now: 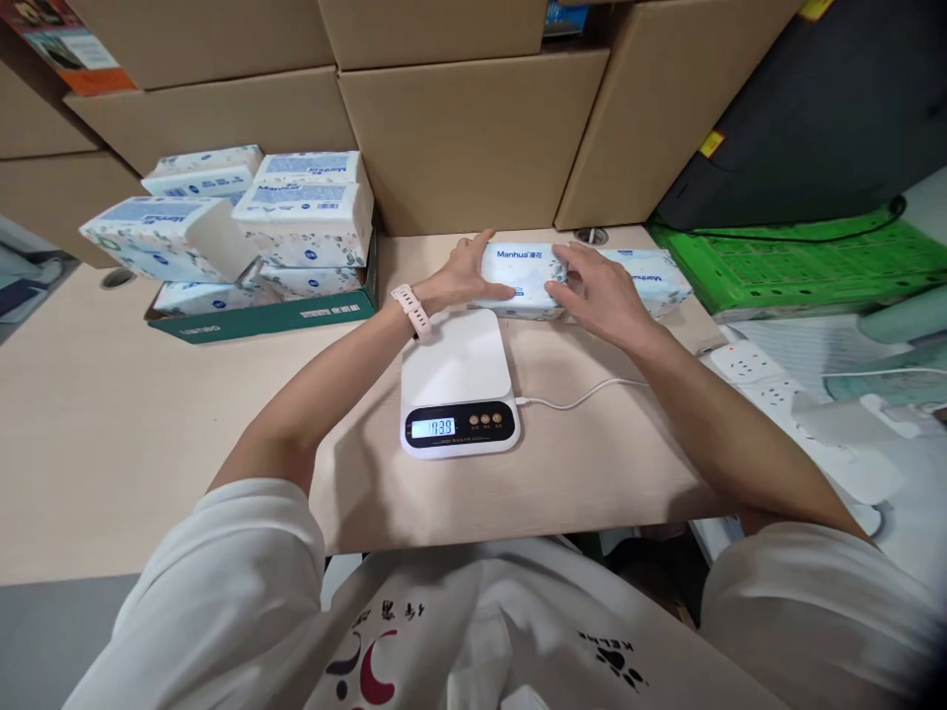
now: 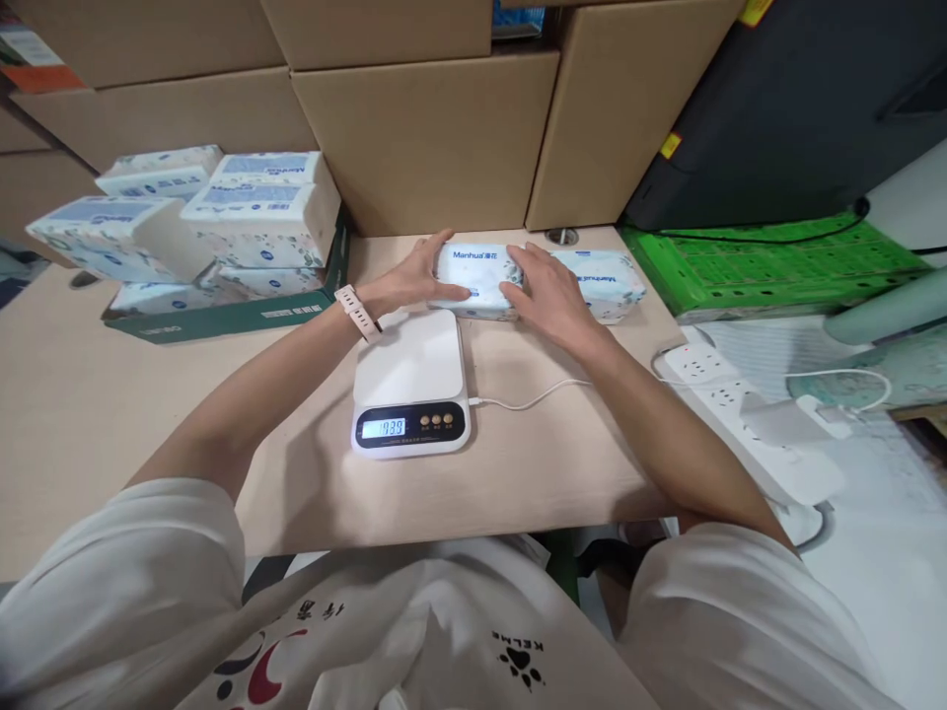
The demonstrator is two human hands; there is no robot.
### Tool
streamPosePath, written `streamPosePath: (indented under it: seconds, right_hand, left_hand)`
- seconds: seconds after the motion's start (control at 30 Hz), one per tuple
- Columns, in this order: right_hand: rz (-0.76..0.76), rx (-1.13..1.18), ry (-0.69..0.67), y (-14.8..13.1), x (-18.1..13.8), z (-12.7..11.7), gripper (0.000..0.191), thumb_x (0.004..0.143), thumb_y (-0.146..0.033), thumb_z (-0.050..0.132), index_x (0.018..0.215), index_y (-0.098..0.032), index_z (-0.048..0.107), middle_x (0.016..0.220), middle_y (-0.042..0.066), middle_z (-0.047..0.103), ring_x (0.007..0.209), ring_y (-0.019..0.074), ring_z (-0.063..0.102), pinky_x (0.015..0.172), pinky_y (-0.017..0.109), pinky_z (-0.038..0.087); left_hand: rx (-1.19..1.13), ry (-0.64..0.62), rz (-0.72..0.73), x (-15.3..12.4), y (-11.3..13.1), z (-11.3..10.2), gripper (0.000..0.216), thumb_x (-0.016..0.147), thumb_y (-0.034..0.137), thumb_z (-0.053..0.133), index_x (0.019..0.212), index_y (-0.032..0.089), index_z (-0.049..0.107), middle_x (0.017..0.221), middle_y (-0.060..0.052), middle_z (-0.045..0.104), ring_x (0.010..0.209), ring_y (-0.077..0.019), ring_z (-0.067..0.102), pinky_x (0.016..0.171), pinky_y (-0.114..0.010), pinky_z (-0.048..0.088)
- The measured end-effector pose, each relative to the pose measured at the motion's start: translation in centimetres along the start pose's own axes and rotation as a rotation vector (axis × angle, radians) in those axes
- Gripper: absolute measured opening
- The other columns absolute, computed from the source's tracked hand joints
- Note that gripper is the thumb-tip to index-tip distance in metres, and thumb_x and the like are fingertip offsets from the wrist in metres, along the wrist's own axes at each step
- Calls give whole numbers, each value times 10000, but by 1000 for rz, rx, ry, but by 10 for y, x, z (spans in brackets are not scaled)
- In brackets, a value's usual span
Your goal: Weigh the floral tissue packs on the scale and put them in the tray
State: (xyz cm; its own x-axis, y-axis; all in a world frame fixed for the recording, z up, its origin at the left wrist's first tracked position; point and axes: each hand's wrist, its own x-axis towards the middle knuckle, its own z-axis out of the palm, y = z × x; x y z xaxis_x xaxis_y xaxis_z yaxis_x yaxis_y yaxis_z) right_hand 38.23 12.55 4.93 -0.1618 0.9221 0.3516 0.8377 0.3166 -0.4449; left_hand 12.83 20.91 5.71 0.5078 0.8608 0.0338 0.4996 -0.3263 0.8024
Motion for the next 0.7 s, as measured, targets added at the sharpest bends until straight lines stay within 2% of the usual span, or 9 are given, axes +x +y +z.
streamPosePath:
  seconds: [0.07, 0.13, 0.2, 0.23, 0.33, 0.43, 0.5, 0.6, 0.7]
  right_hand:
    - [-28, -45, 31, 0, -5, -5, 600, 1017, -524, 622, 1555, -266, 680, 1724, 141, 619, 1645, 454, 525, 1391, 779, 328]
    - [-38, -45, 72, 7, -13, -11, 652, 1006, -611, 664, 1574, -292, 653, 1817, 121, 506, 1753, 451, 351, 1438, 804, 119]
    - [-1, 2, 124, 24, -25, -19, 794, 910, -731, 775, 1573, -319, 633, 1890, 103, 377, 1807, 475, 174, 1412, 848, -21]
    - [38, 42, 152, 36, -32, -23, 883, 831, -777, 842, 1558, -322, 635, 1914, 103, 316, 1814, 497, 103, 1392, 869, -48]
    - [234, 158, 237, 84, -50, -35, 1073, 611, -795, 995, 1500, -296, 661, 1942, 155, 197, 1799, 563, 34, 1384, 872, -24]
    - [421, 128, 244, 131, -59, -44, 1136, 577, -732, 1039, 1521, -238, 644, 1906, 248, 250, 1784, 575, 127, 1417, 817, 45]
    - [442, 71, 245, 155, -59, -47, 1095, 648, -737, 996, 1549, -232, 633, 1871, 247, 339, 1781, 554, 181, 1435, 794, 74]
    - [414, 33, 277, 178, -55, -46, 1066, 647, -785, 949, 1547, -306, 637, 1843, 148, 412, 1778, 553, 191, 1417, 845, 71]
    - [396, 16, 305, 181, -55, -47, 1068, 636, -846, 895, 1553, -374, 619, 1825, 60, 413, 1782, 569, 150, 1362, 928, 26]
  left_hand:
    - [108, -81, -46, 7, 3, -2, 1403, 533, 542, 1033, 1728, 136, 419, 1734, -251, 402, 1655, -521, 341, 1404, -645, 276]
    - [184, -131, -84, 14, 7, -2, 1378, 445, 554, 1050, 1645, 136, 518, 1689, -249, 421, 1606, -558, 371, 1372, -679, 326]
    - [204, -144, -90, 21, 9, 1, 1319, 394, 527, 1061, 1560, 132, 586, 1639, -250, 435, 1555, -585, 407, 1344, -714, 359]
    - [197, -142, -80, 25, 9, 5, 1295, 383, 521, 1063, 1529, 129, 605, 1613, -249, 445, 1537, -594, 419, 1338, -730, 362]
    - [166, -156, -28, 36, 10, 20, 1287, 378, 570, 1063, 1507, 147, 612, 1575, -234, 470, 1532, -613, 409, 1334, -772, 350]
    - [142, -186, -3, 53, 15, 42, 1419, 396, 604, 1050, 1631, 162, 506, 1672, -258, 404, 1587, -641, 337, 1346, -797, 301]
    - [137, -210, 6, 67, 21, 59, 1559, 403, 595, 1044, 1735, 145, 370, 1798, -297, 250, 1643, -679, 231, 1358, -821, 233]
    - [156, -234, 2, 89, 32, 82, 1706, 399, 544, 1046, 1820, 151, 186, 1909, -273, -86, 1696, -719, 50, 1366, -844, 123]
    - [146, -228, -19, 93, 38, 90, 1662, 451, 510, 1027, 1831, 173, 164, 1901, -204, -272, 1720, -699, 46, 1396, -796, 87]
